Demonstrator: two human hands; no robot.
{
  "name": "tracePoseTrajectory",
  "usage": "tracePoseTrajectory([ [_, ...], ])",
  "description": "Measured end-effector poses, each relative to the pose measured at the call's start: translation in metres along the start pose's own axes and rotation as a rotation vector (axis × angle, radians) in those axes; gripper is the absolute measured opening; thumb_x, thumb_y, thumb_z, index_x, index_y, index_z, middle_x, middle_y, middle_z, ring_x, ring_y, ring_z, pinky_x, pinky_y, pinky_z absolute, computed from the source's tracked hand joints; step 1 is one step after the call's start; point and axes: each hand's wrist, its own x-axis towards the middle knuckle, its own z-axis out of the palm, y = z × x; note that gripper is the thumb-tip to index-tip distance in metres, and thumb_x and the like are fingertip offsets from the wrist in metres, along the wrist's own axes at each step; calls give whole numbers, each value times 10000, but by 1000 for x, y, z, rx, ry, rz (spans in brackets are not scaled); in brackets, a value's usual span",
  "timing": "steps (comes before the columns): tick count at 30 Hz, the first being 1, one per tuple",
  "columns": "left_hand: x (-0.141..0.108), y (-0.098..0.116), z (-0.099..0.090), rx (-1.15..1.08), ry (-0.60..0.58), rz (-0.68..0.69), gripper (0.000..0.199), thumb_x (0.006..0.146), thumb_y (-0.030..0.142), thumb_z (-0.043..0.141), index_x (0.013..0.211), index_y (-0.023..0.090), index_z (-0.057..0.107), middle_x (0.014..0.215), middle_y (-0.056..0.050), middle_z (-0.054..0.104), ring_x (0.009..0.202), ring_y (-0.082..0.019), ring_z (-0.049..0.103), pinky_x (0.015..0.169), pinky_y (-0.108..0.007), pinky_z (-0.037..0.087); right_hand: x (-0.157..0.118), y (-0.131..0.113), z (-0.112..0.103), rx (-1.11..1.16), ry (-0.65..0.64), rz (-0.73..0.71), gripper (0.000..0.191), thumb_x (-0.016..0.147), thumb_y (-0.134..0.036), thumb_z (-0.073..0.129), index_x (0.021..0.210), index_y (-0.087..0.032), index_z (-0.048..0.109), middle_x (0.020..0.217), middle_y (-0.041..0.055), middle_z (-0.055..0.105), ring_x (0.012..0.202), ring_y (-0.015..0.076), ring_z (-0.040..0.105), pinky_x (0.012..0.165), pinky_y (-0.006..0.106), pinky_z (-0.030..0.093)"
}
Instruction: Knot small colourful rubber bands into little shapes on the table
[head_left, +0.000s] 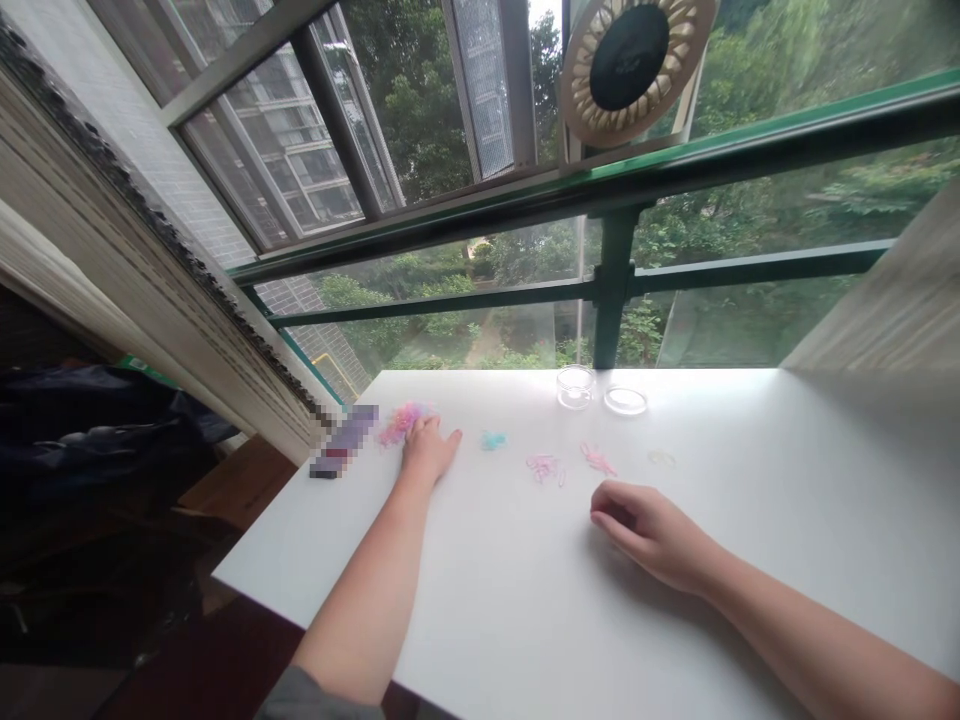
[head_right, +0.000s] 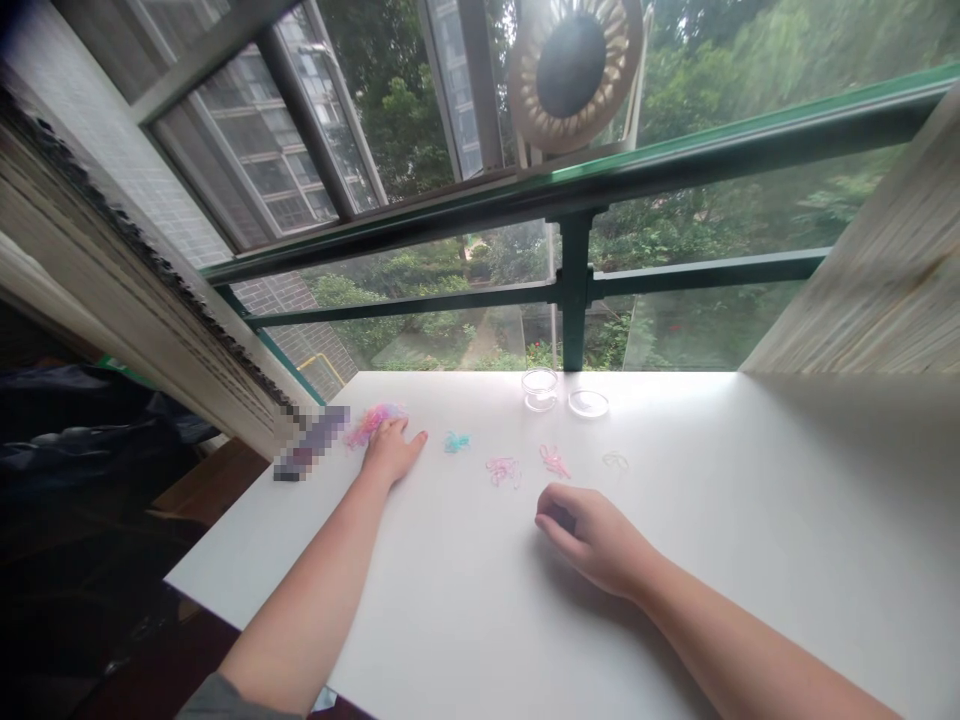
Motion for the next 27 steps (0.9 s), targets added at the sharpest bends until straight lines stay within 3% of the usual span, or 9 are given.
tracePoseTrajectory([
  [6,-1,-3,-2,-79,80,66,444,735,400,571,1087,131,588,1173,-170,572,1132,-306,498,996,-431,357,0,-2,0,3,4,-5,159,859,-274,424,735,-193,480,647,-8,524,582,123,453,542,248,351],
  [11,-14,13,-6,-373,160,213,328,764,330,552,1043,175,628,1060,-82,646,870,-196,613,801,-341,490,1,-4,0,8,12,-14,144,853,-243,427,727,-188,470,630,-18,501,576,113,432,543,240,336],
  [17,-56,75,-6,-619,-14,479,118,757,241,578,812,197,673,851,-26,692,766,-152,622,681,-281,484,2,-4,-1,32,38,-37,108,824,-206,449,724,-179,478,621,-22,490,566,101,418,542,229,335],
  [21,-86,116,-6,-709,-138,657,97,768,187,565,807,203,652,797,-12,681,733,-139,608,659,-274,470,3,0,1,78,53,-40,94,817,-200,461,732,-173,489,600,-30,476,544,91,404,522,216,326],
  [24,-99,128,-6,-760,-162,764,97,777,151,541,810,195,621,805,-18,665,753,-142,594,657,-275,460,3,1,2,112,73,-44,97,813,-189,468,718,-174,479,591,-39,458,541,85,392,514,207,321],
  [27,-100,124,-6,-787,-139,822,101,782,121,528,809,189,598,802,-22,644,763,-142,579,654,-274,445,3,1,2,128,75,-35,92,813,-181,473,721,-177,475,593,-43,459,540,82,388,516,203,325],
])
